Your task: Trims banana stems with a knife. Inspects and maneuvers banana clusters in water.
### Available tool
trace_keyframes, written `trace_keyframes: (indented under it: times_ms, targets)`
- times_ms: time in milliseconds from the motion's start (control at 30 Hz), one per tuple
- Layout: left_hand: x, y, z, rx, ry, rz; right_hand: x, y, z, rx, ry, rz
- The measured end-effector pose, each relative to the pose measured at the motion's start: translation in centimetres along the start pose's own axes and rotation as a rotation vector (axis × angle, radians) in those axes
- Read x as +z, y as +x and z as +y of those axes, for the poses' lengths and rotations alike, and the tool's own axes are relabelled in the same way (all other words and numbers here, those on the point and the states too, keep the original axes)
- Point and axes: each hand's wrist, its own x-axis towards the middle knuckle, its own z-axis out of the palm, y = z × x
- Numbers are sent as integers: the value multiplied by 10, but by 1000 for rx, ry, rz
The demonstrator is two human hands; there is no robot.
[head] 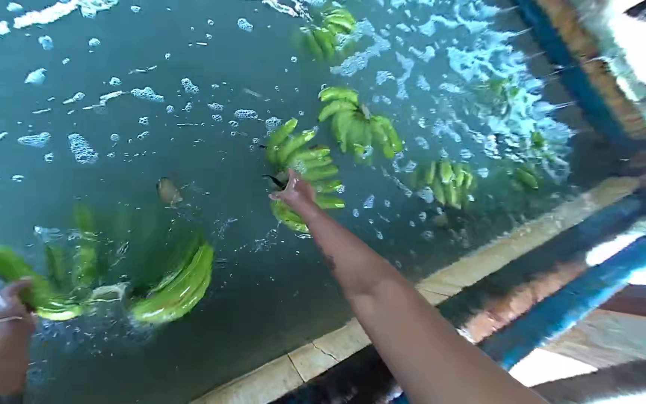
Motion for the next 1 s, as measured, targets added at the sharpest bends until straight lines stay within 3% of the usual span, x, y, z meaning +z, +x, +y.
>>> trace_keyframes:
  times_ms: [100,200,300,367,433,500,633,800,1000]
  targets:
    - [-15,41,20,221,32,-29,14,-19,-26,56,-69,-9]
    - [32,-41,74,333,-296,-235,40,-51,-24,-124,-69,-18]
    - [91,-118,84,69,-478,-647,59,-83,-15,-290,-212,-167]
    - [131,-155,62,-189,-436,-764,56,-99,-9,-445,-313,-285]
    - [164,-189,31,-381,-425,-769,45,-117,-8,-549,-359,-350]
    - [185,-214,3,-535,-485,-696,34,-137,-4,-550,-303,-253]
    - [186,-243,-48,-629,-608,-646,11,-172,12,-237,-13,-32]
    - [157,-294,-39,-670,-686,-687,28,-192,19,-47,33,-160]
    - [161,-332,-9,-724,-832,-517,33,-179,-3,-35,-62,-136]
